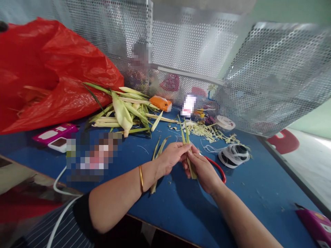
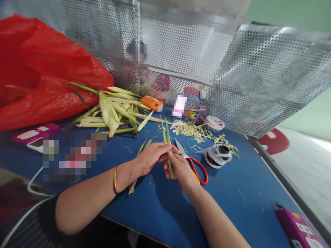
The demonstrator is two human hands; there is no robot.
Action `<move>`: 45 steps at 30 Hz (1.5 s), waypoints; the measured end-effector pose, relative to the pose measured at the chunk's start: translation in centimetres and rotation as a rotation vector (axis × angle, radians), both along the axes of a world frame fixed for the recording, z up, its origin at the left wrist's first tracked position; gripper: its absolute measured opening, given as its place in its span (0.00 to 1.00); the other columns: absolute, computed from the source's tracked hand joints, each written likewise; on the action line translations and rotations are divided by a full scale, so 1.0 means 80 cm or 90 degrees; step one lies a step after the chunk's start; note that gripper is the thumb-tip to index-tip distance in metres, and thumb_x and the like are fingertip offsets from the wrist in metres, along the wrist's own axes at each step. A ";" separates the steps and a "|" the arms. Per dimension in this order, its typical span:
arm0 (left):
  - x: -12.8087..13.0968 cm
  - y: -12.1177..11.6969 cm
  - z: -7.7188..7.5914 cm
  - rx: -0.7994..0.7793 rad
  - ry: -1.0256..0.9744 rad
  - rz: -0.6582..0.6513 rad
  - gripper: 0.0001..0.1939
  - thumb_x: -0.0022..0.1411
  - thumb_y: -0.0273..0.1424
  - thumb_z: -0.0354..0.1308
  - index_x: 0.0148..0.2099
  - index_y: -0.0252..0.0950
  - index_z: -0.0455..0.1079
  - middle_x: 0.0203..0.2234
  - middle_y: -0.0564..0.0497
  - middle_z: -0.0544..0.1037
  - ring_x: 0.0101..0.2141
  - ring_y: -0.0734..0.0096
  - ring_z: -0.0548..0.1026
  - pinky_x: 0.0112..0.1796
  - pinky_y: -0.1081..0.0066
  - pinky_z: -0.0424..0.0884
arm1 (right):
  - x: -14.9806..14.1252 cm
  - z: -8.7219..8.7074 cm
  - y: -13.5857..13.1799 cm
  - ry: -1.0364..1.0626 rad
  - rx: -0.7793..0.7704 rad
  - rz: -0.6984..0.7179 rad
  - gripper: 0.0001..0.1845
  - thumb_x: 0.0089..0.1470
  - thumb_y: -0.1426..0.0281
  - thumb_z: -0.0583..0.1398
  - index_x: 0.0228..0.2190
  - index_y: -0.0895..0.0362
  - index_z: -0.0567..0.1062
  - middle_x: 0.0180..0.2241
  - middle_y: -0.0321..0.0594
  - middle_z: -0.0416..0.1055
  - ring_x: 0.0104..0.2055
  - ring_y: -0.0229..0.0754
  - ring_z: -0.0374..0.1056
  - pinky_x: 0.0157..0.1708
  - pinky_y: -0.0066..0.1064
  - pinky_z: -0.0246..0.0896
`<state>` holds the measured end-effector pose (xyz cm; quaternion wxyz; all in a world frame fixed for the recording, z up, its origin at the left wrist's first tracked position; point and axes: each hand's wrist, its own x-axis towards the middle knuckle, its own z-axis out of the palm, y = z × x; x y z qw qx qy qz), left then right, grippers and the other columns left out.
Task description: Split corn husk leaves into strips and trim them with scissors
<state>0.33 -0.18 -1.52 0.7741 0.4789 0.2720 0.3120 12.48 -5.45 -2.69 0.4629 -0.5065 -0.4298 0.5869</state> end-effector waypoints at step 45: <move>-0.066 0.060 0.056 -0.151 -0.101 0.345 0.15 0.69 0.26 0.45 0.28 0.33 0.60 0.14 0.61 0.56 0.11 0.87 0.50 0.13 0.83 0.43 | -0.064 -0.007 -0.026 -0.882 0.731 0.297 0.19 0.63 0.76 0.53 0.54 0.56 0.69 0.43 0.46 0.71 0.35 0.42 0.68 0.32 0.35 0.62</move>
